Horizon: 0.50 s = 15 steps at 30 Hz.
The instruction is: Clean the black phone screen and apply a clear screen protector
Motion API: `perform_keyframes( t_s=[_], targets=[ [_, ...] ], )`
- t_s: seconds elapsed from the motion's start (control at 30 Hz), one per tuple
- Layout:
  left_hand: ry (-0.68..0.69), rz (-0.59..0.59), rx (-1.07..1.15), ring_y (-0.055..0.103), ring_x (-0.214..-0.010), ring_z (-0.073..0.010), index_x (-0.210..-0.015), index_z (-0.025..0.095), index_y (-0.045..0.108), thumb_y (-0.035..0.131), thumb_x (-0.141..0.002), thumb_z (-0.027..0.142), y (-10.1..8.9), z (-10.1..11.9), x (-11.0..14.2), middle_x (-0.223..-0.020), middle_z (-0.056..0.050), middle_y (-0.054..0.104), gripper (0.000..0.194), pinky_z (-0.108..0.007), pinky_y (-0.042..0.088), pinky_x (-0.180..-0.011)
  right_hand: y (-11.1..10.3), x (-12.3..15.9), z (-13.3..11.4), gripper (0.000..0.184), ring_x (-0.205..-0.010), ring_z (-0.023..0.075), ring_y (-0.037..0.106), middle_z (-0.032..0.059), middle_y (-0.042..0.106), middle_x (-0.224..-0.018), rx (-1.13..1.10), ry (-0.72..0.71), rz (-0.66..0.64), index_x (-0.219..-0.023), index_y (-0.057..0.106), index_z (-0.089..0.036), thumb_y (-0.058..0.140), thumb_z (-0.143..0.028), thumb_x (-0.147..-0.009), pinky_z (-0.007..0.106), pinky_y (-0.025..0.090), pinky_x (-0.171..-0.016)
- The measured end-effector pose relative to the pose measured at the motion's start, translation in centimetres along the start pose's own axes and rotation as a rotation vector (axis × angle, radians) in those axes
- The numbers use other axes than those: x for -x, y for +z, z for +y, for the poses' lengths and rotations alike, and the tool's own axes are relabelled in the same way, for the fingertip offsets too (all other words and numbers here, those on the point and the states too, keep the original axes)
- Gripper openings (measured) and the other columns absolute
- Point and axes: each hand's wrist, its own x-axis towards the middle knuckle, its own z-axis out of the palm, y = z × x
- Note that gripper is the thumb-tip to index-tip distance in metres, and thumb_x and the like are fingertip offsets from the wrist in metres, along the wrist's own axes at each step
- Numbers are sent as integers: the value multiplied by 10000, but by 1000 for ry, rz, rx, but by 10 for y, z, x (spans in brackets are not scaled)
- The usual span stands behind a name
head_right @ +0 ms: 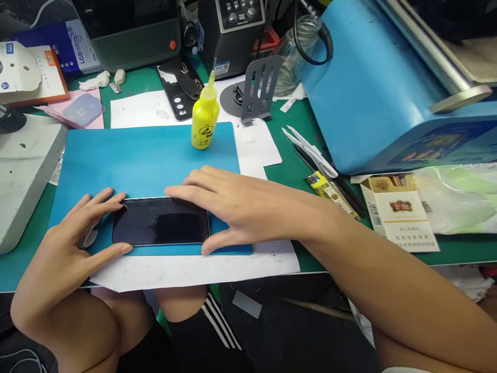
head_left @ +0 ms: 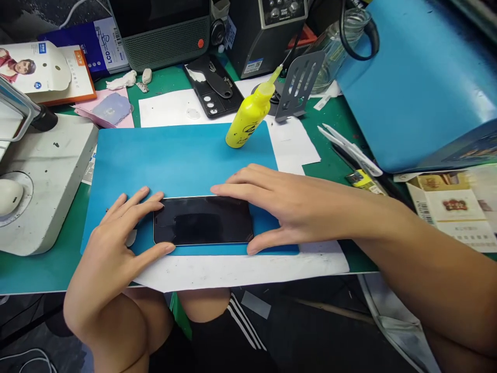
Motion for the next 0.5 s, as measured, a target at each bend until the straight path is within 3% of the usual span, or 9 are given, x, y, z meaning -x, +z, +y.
perform_keyframes(
  t_s=[0.3, 0.5],
  targets=[
    [-21, -6, -4, 472, -1528, -289, -1390, 340, 586, 679, -936, 672, -1, 4, 0, -1544, 40, 612, 570, -526, 291, -1335, -1, 2, -5, 807, -1124, 291, 616, 164, 612, -1301, 45, 34, -11, -1583, 421, -187, 597, -670, -960, 371, 540, -852],
    [-11, 3, -40, 489, -1514, -312, -1561, 347, 501, 674, -941, 667, 1, 1, 2, -1585, 12, 564, 719, -534, 339, -1313, 2, 2, -3, 799, -1082, 291, 645, 149, 633, -1278, 39, 46, -11, -1601, 442, -235, 626, -657, -948, 376, 557, -820]
  ],
)
